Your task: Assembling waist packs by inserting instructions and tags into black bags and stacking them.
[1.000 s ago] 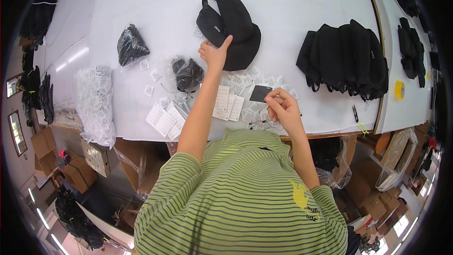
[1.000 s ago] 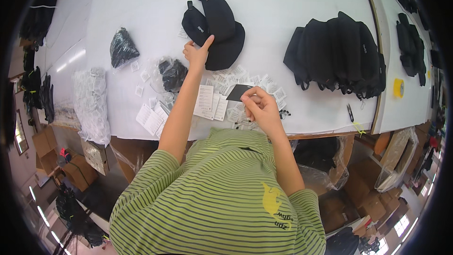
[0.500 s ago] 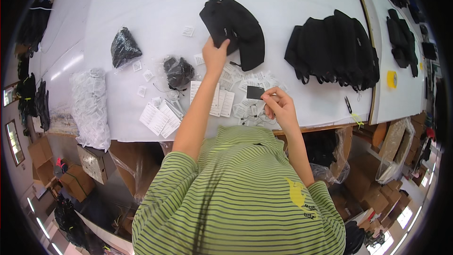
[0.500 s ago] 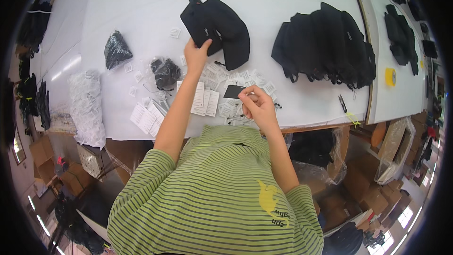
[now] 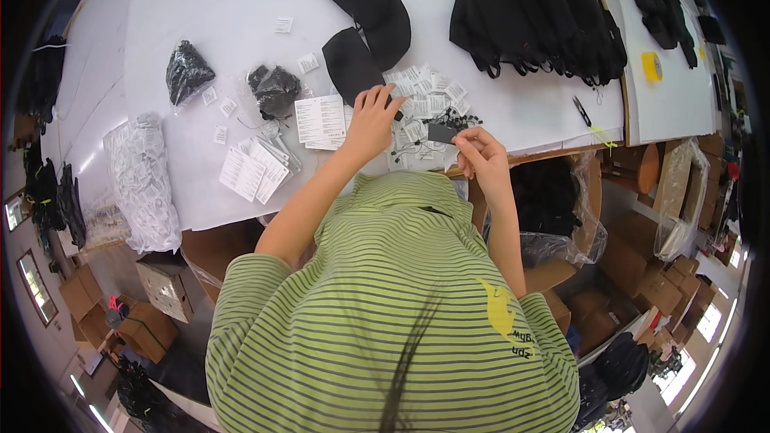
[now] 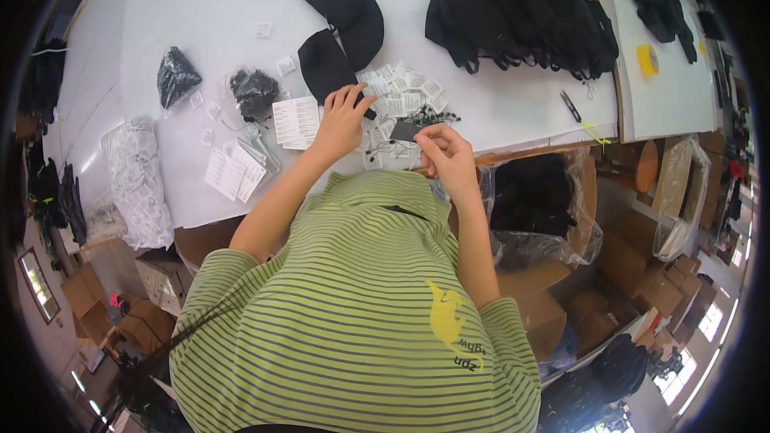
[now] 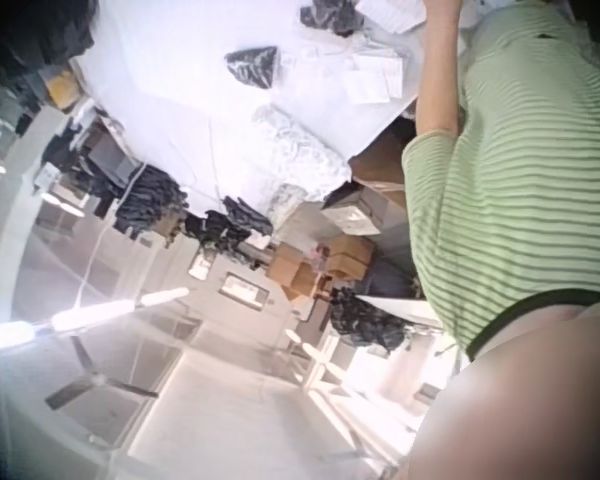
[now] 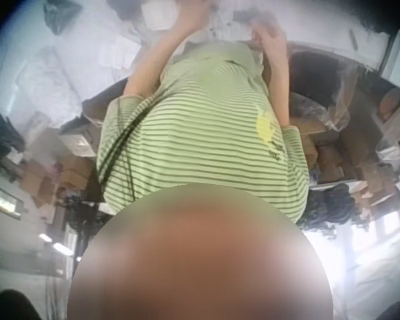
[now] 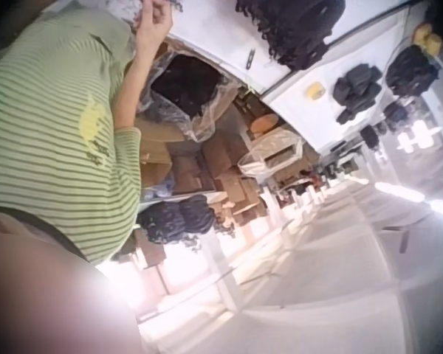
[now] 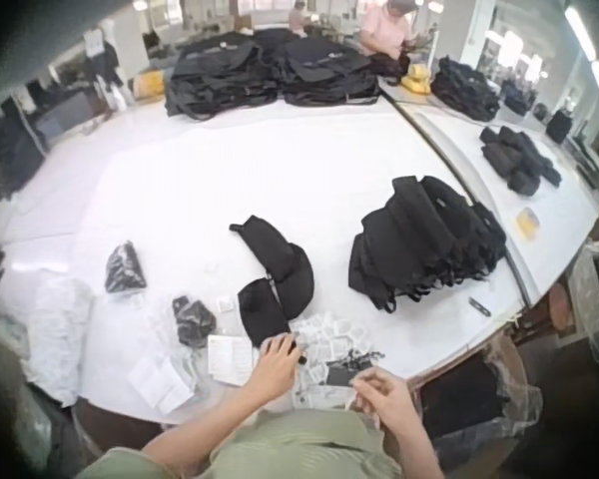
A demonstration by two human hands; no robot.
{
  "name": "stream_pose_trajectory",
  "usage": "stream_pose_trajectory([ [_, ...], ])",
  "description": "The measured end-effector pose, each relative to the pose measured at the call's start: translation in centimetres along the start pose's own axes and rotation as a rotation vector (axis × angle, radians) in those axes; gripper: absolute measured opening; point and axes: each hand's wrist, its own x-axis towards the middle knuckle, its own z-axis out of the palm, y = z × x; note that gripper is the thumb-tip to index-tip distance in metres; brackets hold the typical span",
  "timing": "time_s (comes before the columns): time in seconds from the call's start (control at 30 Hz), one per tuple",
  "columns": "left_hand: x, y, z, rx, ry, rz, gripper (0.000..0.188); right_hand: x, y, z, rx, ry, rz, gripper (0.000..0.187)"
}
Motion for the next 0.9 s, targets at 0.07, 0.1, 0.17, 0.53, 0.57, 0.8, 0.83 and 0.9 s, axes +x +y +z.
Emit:
stream_pose_trajectory([
  [0.07, 0.0, -0.5, 1.0, -0.039, -0.021, -0.017, 0.032, -0.6, 0.4, 0.0, 0.016, 0.008, -0.016, 0.010],
  [0.1, -0.2, -0.8, 1.3, -0.073, -0.039, -0.046, 0.030, -0.9, 0.6, 0.1, 0.029, 0.003, -0.031, 0.011],
  [0.17, -0.3, -0.5, 0.5, -0.114, -0.005, -0.025, 0.026, -1.1, 0.9, 0.3, 0.014, 0.038, -0.045, 0.011],
  [0.53, -6.0, 6.5, -8.9, -0.319, 0.125, -0.387, 0.016, -1.1, 1.6, 5.2, -0.508, -0.168, -0.306, 0.012],
  [0.57, -6.2, 6.6, -9.1, -0.315, 0.132, -0.398, 0.016, -1.4, 1.5, 5.3, -0.551, -0.184, -0.332, 0.013],
  [0.8, -6.1, 7.6, -10.3, -0.759, 0.162, -0.566, 0.012, -2.3, 1.3, 5.4, -0.610, -0.206, -0.440, 0.011],
  [0.83, -6.1, 7.7, -10.5, -0.793, 0.199, -0.572, 0.011, -2.5, 1.5, 5.5, -0.438, -0.205, -0.338, 0.011],
  [0.9, -5.8, 7.7, -10.8, -0.927, 0.272, -0.571, 0.009, -2.8, 1.2, 5.2, -0.265, -0.197, -0.237, 0.012],
])
